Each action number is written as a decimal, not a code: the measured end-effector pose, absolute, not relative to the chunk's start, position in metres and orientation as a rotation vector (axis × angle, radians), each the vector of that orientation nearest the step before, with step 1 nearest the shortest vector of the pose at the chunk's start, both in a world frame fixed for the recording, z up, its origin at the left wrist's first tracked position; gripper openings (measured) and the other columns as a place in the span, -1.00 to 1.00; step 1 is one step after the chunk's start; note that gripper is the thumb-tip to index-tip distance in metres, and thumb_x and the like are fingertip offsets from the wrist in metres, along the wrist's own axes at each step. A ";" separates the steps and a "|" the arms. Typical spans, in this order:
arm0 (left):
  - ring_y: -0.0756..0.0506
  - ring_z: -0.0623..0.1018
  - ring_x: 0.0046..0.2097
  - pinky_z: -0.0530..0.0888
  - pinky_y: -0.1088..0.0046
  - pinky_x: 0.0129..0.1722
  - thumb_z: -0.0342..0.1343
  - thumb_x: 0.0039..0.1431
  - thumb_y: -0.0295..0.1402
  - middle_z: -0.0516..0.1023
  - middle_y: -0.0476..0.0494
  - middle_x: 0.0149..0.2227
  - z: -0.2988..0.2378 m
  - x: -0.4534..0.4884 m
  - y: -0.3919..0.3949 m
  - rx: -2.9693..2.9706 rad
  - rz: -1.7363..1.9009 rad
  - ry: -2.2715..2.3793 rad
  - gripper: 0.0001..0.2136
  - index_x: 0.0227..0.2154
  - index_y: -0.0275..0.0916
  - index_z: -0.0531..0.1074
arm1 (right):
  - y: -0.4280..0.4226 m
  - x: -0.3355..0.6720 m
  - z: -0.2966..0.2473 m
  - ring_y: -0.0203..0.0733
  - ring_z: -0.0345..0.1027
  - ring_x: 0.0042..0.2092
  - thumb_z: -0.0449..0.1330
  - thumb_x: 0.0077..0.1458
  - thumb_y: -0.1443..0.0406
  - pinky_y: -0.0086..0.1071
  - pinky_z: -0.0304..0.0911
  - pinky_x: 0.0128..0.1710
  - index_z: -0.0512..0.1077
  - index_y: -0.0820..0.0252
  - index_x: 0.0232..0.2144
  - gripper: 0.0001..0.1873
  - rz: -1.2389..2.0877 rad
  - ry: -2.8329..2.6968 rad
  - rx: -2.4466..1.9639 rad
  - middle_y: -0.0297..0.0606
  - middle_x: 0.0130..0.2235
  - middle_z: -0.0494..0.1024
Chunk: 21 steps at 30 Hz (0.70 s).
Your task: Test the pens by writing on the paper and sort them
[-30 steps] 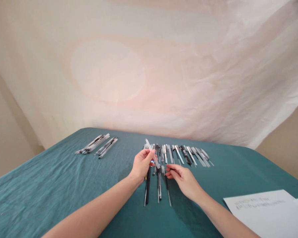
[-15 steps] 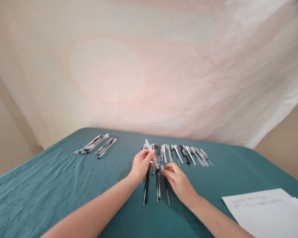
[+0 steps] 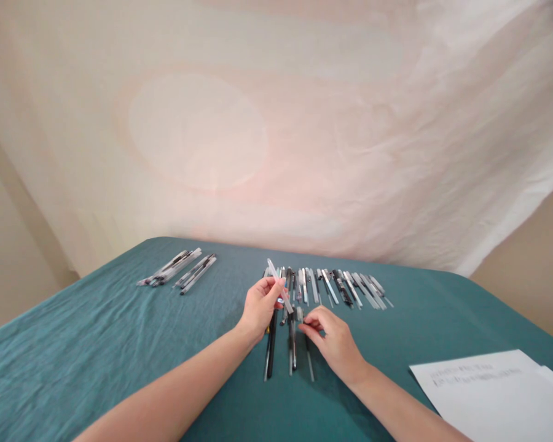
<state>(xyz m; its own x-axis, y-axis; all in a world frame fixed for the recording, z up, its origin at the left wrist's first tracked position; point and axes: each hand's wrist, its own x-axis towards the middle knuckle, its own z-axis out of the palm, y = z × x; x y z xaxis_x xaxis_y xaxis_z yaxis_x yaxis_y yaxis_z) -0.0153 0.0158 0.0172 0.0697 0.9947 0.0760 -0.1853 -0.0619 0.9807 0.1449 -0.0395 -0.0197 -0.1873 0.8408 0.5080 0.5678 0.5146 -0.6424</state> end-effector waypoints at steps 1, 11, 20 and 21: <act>0.05 0.41 -0.49 0.33 0.62 -0.58 0.11 -0.05 -0.11 0.44 -0.03 -0.51 0.017 -0.015 0.015 1.158 1.284 0.986 -0.69 -0.41 -0.30 0.37 | -0.040 0.145 -0.019 -0.31 0.27 -0.41 0.14 0.03 0.35 -0.45 0.22 -0.39 0.30 0.17 -0.44 -0.94 0.383 -1.888 -1.166 -0.36 -0.43 0.33; 0.06 0.42 -0.50 0.32 0.62 -0.59 0.10 -0.05 -0.11 0.45 -0.01 -0.52 0.017 -0.016 0.016 1.164 1.296 0.998 -0.69 -0.42 -0.29 0.37 | -0.038 0.147 -0.014 -0.23 0.32 -0.20 -0.03 0.14 0.41 -0.36 0.26 -0.20 0.38 0.14 -0.25 -0.78 0.315 -2.017 -1.050 -0.21 -0.24 0.40; 0.06 0.41 -0.49 0.33 0.63 -0.59 0.09 -0.02 -0.12 0.44 -0.01 -0.51 0.015 -0.015 0.014 1.212 1.301 0.982 -0.71 -0.40 -0.29 0.36 | -0.038 0.147 -0.014 -0.20 0.30 -0.25 0.03 0.11 0.38 -0.33 0.24 -0.23 0.38 0.14 -0.32 -0.86 0.224 -2.103 -1.185 -0.26 -0.32 0.42; 0.06 0.41 -0.50 0.33 0.63 -0.59 0.09 -0.02 -0.12 0.44 -0.01 -0.51 0.015 -0.015 0.014 1.213 1.300 0.979 -0.71 -0.40 -0.29 0.37 | -0.038 0.147 -0.014 -0.20 0.30 -0.25 0.04 0.11 0.37 -0.33 0.24 -0.23 0.39 0.14 -0.33 -0.87 0.213 -2.109 -1.196 -0.27 -0.33 0.41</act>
